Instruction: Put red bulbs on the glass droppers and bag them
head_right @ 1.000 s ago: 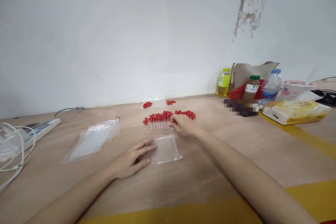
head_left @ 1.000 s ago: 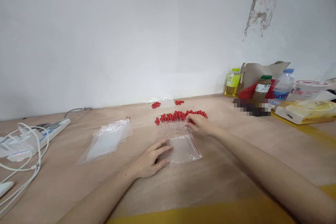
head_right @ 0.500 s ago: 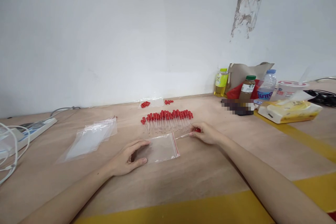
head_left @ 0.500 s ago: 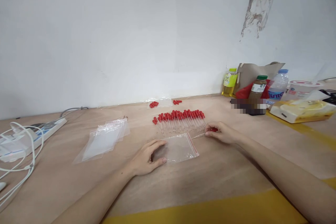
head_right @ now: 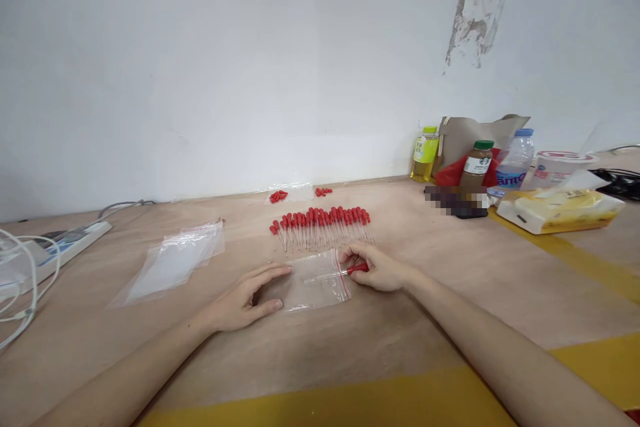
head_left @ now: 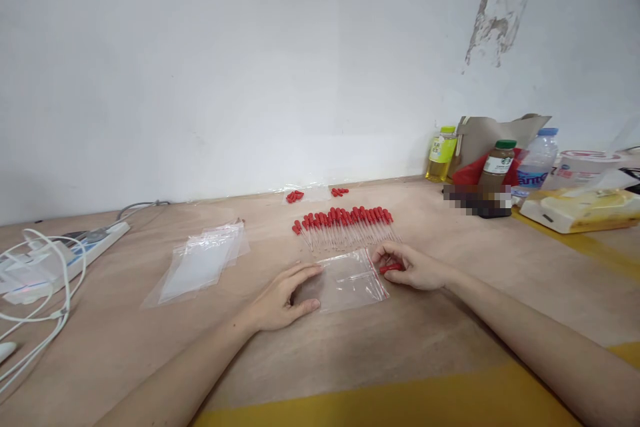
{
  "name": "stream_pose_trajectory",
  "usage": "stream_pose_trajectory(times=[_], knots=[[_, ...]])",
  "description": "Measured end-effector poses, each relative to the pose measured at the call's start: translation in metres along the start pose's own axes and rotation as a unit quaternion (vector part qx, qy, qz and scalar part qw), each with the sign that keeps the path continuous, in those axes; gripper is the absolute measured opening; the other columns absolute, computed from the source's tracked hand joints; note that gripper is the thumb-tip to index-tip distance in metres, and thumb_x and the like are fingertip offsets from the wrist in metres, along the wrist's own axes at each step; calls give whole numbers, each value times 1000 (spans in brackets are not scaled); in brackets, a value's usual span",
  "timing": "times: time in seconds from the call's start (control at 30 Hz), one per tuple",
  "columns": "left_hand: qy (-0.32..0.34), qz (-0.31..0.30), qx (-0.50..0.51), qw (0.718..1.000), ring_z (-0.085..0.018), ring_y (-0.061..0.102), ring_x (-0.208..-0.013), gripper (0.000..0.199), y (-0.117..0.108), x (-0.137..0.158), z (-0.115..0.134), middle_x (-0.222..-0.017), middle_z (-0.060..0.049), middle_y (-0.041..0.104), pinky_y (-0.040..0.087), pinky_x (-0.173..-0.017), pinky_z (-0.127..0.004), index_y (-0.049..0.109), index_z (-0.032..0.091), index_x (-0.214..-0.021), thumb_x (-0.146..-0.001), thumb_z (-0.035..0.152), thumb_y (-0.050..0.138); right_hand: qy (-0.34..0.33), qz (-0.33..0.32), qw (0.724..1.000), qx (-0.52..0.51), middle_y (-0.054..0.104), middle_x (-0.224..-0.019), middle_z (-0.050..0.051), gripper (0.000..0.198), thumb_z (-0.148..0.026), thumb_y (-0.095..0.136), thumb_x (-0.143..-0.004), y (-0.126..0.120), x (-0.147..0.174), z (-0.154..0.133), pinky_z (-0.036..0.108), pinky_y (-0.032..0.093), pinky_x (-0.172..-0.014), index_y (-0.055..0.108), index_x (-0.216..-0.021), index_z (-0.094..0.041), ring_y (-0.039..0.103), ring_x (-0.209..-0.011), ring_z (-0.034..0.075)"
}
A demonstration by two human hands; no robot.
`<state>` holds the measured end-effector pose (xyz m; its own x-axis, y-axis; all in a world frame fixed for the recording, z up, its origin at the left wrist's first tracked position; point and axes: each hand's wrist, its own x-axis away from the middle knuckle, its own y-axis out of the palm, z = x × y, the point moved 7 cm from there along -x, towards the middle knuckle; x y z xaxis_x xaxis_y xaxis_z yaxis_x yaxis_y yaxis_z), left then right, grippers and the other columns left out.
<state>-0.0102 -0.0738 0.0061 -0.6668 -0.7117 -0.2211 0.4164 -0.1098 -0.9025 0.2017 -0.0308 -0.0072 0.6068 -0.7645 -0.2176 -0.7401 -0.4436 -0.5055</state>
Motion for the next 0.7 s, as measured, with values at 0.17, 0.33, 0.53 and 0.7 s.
stream_pose_trajectory(times=[0.17, 0.33, 0.53, 0.7], knots=[[-15, 2, 8, 1000, -21, 41, -115, 52, -1, 1, -1, -128, -6, 42, 34, -96, -37, 33, 24, -127, -80, 40, 50, 38, 20, 989, -141, 53, -77, -1, 22, -25, 63, -65, -5, 1, 14, 24, 40, -66, 48, -78, -15, 51, -71, 9], [-19, 9, 14, 1000, -23, 41, -114, 49, 0, 2, -5, -127, -8, 42, 35, -95, -39, 40, 22, -121, -78, 42, 52, 99, 88, 976, -172, 55, -66, -2, 33, -37, 67, -62, -9, 0, 23, 20, 38, -51, 47, -78, -16, 49, -56, 7], [-1, 23, -5, 1000, -23, 37, -118, 40, 0, -1, -2, -127, -7, 41, 31, -98, -39, 53, 22, -111, -77, 42, 54, 109, 62, 973, -196, 56, -63, -3, 30, -34, 68, -60, 3, -1, 15, 21, 38, -51, 50, -76, -16, 49, -54, 7], [-7, 15, 2, 1000, -22, 42, -114, 38, 1, -1, -6, -123, -6, 48, 33, -96, -40, 53, 25, -114, -80, 41, 49, 118, 55, 981, -144, 52, -57, -5, 26, -31, 67, -60, -2, 1, 17, 19, 32, -45, 52, -75, -15, 45, -48, 6]])
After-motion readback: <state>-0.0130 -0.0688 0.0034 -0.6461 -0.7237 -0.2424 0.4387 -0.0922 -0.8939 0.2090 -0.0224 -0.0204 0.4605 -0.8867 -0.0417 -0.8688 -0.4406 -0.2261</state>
